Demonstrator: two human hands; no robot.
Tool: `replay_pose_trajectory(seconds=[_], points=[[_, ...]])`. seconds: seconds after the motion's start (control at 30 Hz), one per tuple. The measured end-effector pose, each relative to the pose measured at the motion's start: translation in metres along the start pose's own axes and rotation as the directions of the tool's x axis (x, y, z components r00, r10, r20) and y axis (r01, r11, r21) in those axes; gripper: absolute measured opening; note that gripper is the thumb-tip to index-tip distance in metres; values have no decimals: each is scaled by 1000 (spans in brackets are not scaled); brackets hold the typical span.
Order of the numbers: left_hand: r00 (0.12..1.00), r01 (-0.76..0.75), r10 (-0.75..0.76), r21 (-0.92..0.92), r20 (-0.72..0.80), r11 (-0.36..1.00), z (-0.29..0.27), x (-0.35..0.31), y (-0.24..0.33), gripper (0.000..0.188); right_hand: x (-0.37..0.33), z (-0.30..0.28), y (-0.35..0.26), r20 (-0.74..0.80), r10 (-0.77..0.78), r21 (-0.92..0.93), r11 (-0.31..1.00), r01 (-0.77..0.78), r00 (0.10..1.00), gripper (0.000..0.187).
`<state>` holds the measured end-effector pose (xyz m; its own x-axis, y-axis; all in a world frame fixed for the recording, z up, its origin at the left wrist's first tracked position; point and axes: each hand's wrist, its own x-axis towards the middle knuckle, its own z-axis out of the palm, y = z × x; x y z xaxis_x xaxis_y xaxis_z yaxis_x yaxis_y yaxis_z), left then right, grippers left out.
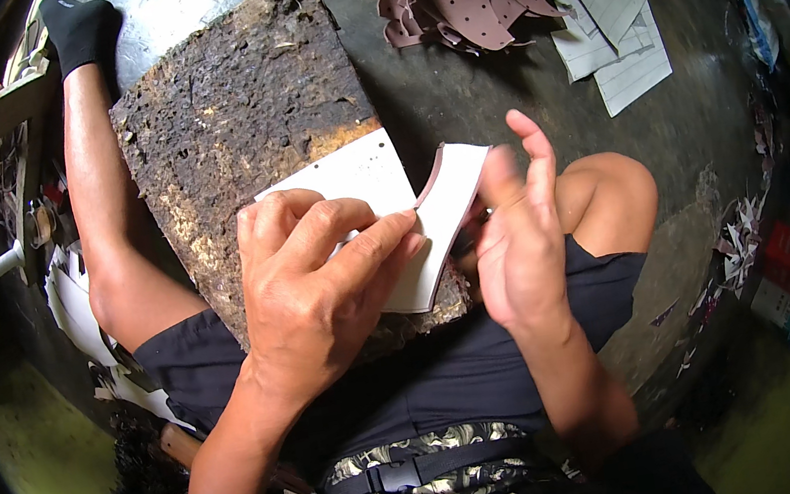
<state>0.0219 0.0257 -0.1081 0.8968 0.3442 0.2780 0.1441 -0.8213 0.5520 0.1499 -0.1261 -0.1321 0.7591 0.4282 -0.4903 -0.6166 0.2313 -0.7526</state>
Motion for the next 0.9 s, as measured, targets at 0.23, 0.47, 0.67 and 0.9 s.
replay_pose_trajectory(seconds=[0.23,0.47,0.67,0.9], points=[[999,4,-3,-34,34,999,-5,2,0,29,-3,9,10,214,-131,-234,955,181,968,81],[998,-23,26,-47,60,999,-9,2,-4,30,11,0,-6,290,-23,-306,945,115,957,75],[997,-33,37,-48,72,998,-10,2,-5,31,20,-4,-9,300,1,-325,940,102,954,67],[997,-41,43,-35,66,999,-8,3,-5,30,29,-7,-8,283,48,-364,929,61,958,60]])
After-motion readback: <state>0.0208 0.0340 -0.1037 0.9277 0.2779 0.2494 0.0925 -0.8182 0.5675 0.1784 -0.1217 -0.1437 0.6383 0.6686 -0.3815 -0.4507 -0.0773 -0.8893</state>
